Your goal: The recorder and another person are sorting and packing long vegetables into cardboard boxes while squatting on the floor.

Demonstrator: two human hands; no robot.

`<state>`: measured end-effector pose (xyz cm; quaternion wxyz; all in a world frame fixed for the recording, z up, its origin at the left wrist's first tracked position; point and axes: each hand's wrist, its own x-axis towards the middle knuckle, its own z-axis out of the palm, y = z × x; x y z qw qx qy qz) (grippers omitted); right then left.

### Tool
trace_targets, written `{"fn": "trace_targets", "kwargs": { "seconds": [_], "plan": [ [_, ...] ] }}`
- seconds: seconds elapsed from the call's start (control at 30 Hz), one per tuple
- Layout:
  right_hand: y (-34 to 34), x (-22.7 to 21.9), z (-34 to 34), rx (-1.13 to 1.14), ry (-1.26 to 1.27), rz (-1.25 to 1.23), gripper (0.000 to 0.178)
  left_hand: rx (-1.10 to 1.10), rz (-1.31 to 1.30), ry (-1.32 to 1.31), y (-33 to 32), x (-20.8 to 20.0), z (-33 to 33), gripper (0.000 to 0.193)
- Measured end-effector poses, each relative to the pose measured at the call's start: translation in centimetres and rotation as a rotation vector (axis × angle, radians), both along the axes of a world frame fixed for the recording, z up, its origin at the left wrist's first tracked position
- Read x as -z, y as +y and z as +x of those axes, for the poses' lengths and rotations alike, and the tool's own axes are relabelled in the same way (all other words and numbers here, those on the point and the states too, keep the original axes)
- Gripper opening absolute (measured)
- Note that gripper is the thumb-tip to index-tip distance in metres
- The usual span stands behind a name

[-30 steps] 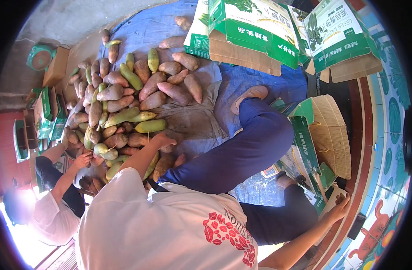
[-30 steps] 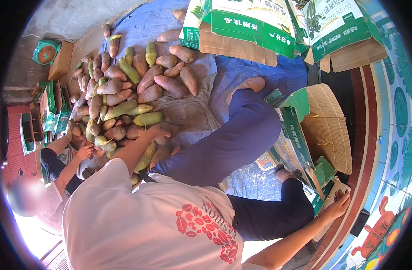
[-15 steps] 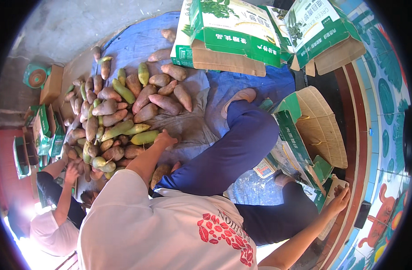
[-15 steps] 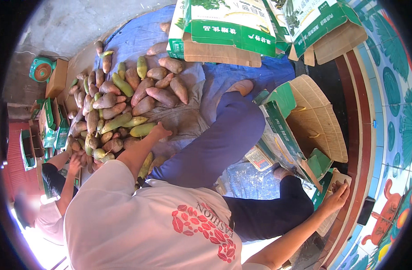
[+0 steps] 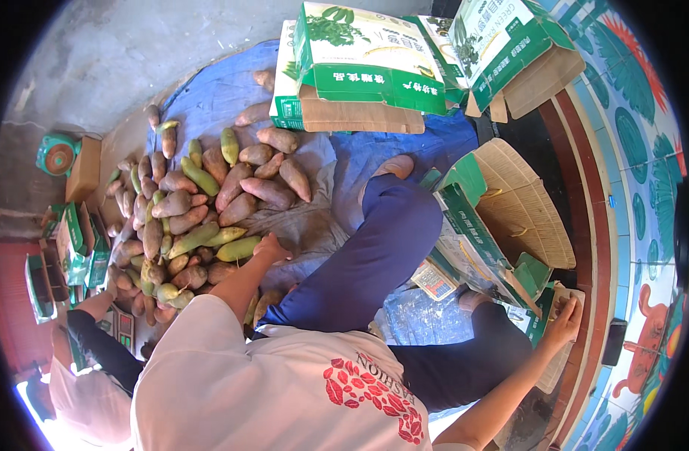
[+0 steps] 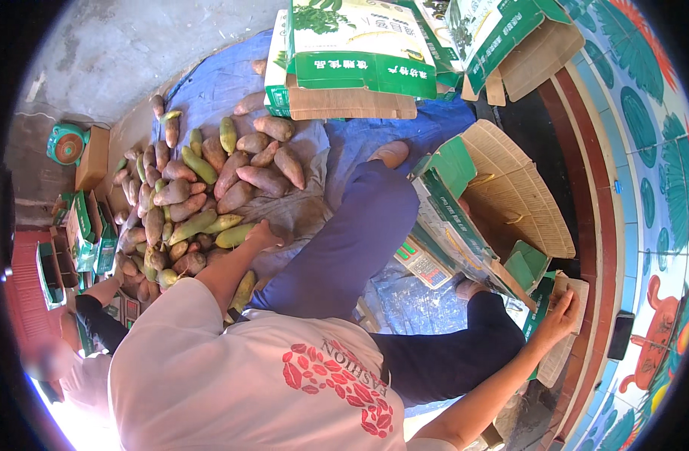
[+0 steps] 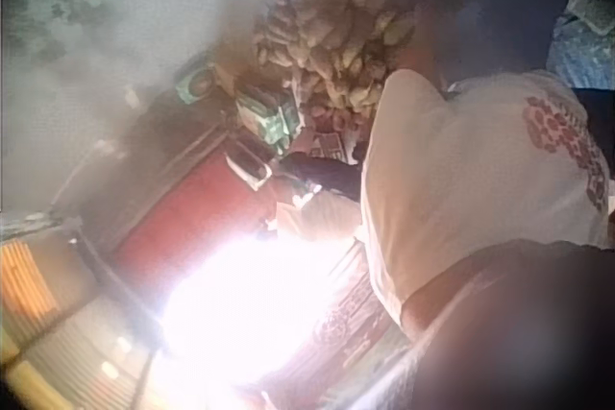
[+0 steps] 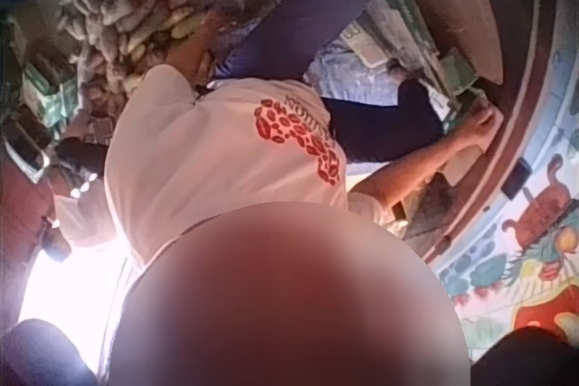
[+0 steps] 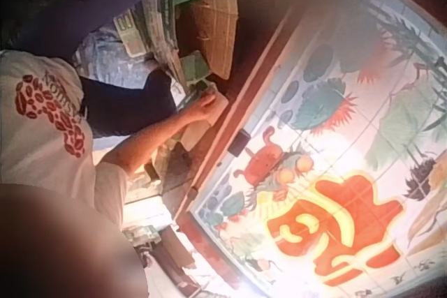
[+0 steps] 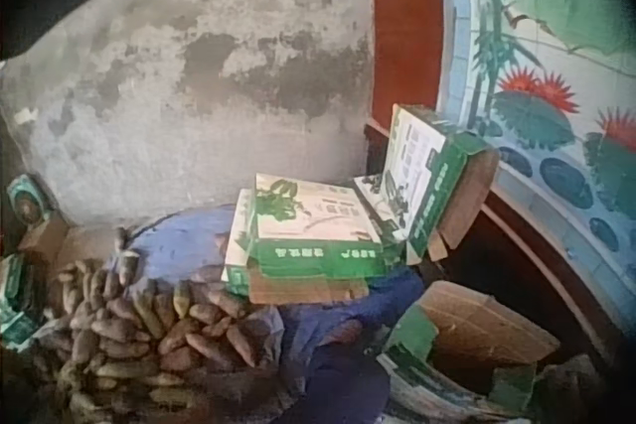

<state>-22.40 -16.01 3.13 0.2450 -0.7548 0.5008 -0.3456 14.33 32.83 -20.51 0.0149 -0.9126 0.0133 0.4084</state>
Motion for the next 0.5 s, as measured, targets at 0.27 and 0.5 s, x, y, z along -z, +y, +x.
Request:
{"fn": "trace_targets", "kwargs": {
  "seconds": [0.27,0.5],
  "plan": [
    [1.0,0.1,2.1,-0.086,-0.119,-0.02,0.023,-0.17,-0.595,-0.274,-3.7,-8.0,3.3,0.088],
    [3.1,-0.7,4.2,-0.156,-0.036,-0.031,0.017,-0.133,-1.228,-0.381,-13.6,-21.6,4.2,0.072]
  ]
}}
